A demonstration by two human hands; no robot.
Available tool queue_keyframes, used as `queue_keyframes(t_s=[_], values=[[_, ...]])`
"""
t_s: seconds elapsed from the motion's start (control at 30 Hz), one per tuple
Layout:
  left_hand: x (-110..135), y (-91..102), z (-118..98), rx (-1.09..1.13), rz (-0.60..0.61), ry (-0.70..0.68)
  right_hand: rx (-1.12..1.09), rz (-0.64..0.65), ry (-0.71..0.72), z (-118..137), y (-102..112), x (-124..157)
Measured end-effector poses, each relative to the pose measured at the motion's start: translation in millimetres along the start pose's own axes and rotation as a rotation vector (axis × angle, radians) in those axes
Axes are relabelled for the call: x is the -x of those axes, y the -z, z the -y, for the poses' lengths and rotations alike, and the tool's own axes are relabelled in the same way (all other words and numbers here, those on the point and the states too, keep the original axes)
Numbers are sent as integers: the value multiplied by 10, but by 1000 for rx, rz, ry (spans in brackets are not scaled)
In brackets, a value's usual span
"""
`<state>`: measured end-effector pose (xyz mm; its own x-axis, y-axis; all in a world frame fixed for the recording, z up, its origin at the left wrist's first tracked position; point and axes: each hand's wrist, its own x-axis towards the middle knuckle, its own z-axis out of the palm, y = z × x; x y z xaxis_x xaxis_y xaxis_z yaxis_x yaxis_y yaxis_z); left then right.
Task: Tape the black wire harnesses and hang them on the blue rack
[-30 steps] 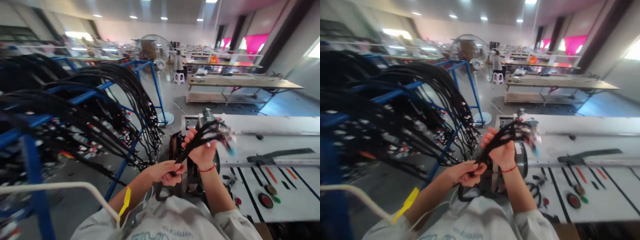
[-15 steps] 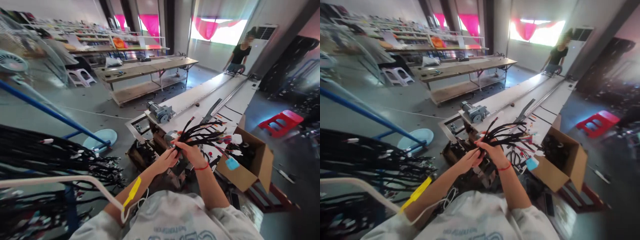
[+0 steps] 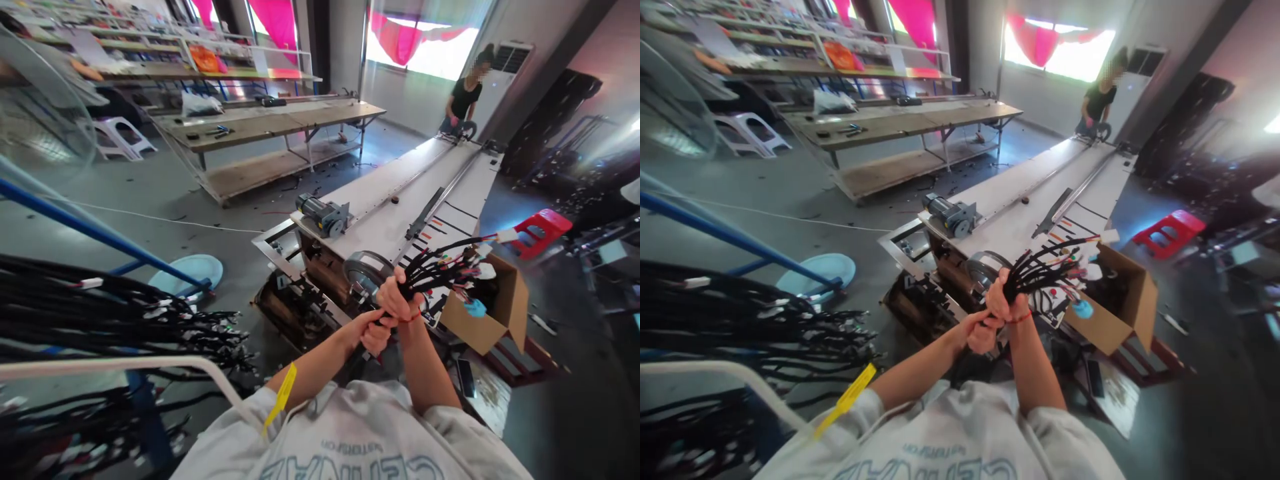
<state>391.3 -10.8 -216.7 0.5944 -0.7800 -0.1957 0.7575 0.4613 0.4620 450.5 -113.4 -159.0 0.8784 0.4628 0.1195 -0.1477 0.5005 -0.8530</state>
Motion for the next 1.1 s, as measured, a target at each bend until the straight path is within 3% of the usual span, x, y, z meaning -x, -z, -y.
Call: queue_keyframes(t_s=[0.1, 0.2, 0.27, 0.3, 0.47, 0.57, 0.67, 0.8, 0.87, 0.93, 1.03, 1.1], values=[[-12, -4, -121, -135, -152, -171, 197, -181, 40, -21, -106, -131], [-51, -32, -205, -495, -535, -350, 498, -427, 30, -129, -79, -291], [-23, -33, -187, -752, -739, -463, 542, -465, -16, -198, 12, -387], [22, -25, -160, -850, -765, -480, 490, -461, -49, -204, 69, -429], [493, 47, -63, -996, -563, -306, -37, -473, -176, 98, 283, -569], [853, 102, -185, -958, -445, -153, -125, -473, -130, 224, 221, -512], [1250, 203, -365, -982, -300, 102, 16, -368, -143, 70, 44, -230], [1772, 365, -361, -973, -228, 374, 143, -67, -469, -407, -70, 332], [1967, 428, -235, -911, -292, 378, 104, 33, -633, -651, -31, 500], [2089, 481, -94, -857, -391, 322, 69, 39, -662, -851, 34, 503], [2078, 580, 35, -849, -547, 170, 171, -152, -446, -1052, 128, 199], [1907, 673, 46, -890, -619, 48, 274, -283, -309, -1127, 189, -113]])
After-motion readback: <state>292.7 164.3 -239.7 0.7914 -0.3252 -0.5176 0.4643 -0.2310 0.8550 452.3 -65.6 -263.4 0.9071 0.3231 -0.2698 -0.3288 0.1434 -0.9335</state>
